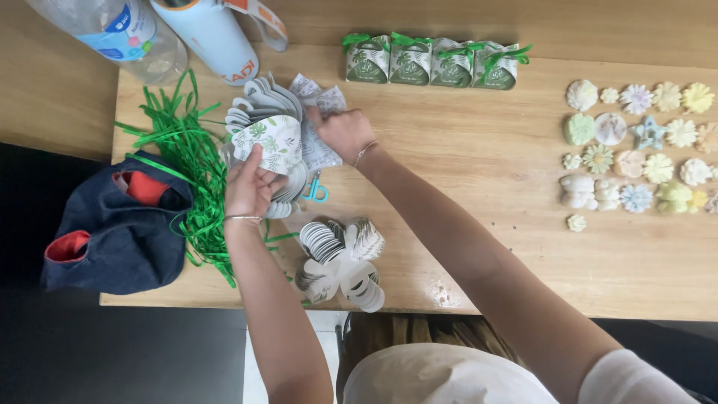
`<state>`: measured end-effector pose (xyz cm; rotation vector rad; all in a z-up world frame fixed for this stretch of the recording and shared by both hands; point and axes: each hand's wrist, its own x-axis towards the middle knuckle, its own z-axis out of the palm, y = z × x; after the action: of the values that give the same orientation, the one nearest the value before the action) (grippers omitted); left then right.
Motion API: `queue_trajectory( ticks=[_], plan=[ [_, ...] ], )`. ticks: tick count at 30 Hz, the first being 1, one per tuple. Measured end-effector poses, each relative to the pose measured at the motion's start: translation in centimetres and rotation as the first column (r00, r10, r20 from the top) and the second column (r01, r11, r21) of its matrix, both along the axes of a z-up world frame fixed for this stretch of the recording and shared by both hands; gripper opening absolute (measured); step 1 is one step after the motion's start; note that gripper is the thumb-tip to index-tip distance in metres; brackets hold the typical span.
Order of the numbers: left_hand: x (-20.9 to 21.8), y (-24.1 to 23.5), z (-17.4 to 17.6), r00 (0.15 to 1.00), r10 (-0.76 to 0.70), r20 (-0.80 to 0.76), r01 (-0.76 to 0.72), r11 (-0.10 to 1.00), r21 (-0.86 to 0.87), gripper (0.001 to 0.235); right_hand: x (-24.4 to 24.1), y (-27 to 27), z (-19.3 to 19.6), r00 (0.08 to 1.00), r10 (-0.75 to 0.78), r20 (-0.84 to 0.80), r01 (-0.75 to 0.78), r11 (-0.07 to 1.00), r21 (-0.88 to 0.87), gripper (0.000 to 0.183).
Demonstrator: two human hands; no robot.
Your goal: Assembling decorative boxes and packaging handmade candles inside them with instruction slips and ribbons.
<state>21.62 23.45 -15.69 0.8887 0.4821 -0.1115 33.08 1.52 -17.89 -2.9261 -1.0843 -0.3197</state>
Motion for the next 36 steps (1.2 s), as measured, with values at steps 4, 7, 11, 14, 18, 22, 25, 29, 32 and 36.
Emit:
queue_trajectory(
  ticks=[4, 7, 11, 14, 18, 22, 25, 29, 32, 36],
  plan=[
    [-0.5, 1.2, 0.0, 0.999, -0.032, -0.013, 0.032, 0.999, -0.036, 0.039, 0.2, -1.1, -0.1, 0.998, -0.018, -0.068, 0.021, 0.999, 0.045, 0.033],
    [-0.3, 0.8, -0.3, 0.999, -0.044, 0.021, 0.045, 0.997, -0.057, 0.040, 0.5, -1.0, -0.9, 0.976, -0.080, -0.201, 0.104, 0.988, 0.111, 0.044],
    [0.5, -0.8, -7.7, 1.000, 0.021, -0.003, -0.020, 0.994, 0.112, 0.038, 0.2, 0.0, -1.9, 0.945, -0.135, -0.299, 0.180, 0.975, 0.128, 0.046],
    [1.0, -3.9, -10.2, 0.999, 0.037, 0.035, -0.048, 0.914, 0.403, 0.043, -0.1, -0.4, -0.9, 0.937, -0.156, -0.312, 0.222, 0.957, 0.187, 0.036],
    [0.4, -9.9, -3.5, 0.991, -0.041, 0.128, -0.075, 0.627, 0.776, 0.048, -0.9, -4.1, 0.9, 0.908, -0.043, -0.416, 0.258, 0.840, 0.477, 0.023],
    [-0.9, -11.1, -0.1, 0.983, -0.127, 0.135, -0.048, 0.526, 0.849, 0.068, -2.1, -10.6, 3.5, 0.864, 0.042, -0.501, 0.347, 0.671, 0.656, 0.014],
    [-2.6, -11.8, 1.0, 0.947, -0.222, 0.234, -0.099, 0.490, 0.866, 0.092, -2.6, -16.0, 5.7, 0.723, 0.056, -0.689, 0.592, 0.464, 0.659, 0.009],
    [-7.3, -13.8, 5.2, 0.939, -0.108, 0.327, -0.226, 0.524, 0.821, 0.111, -2.5, -23.0, 6.7, 0.786, -0.195, -0.586, 0.618, 0.282, 0.734, 0.025],
    [-11.7, -15.8, 7.3, 0.952, -0.101, 0.289, -0.193, 0.535, 0.823, 0.097, -1.0, -27.6, 6.1, 0.843, -0.426, -0.329, 0.495, 0.375, 0.784, 0.036],
    [-16.6, -18.6, 7.7, 0.953, -0.159, 0.257, -0.126, 0.563, 0.817, 0.070, 2.2, -30.8, 6.8, 0.836, -0.543, -0.076, 0.470, 0.638, 0.610, 0.057]
  ],
)
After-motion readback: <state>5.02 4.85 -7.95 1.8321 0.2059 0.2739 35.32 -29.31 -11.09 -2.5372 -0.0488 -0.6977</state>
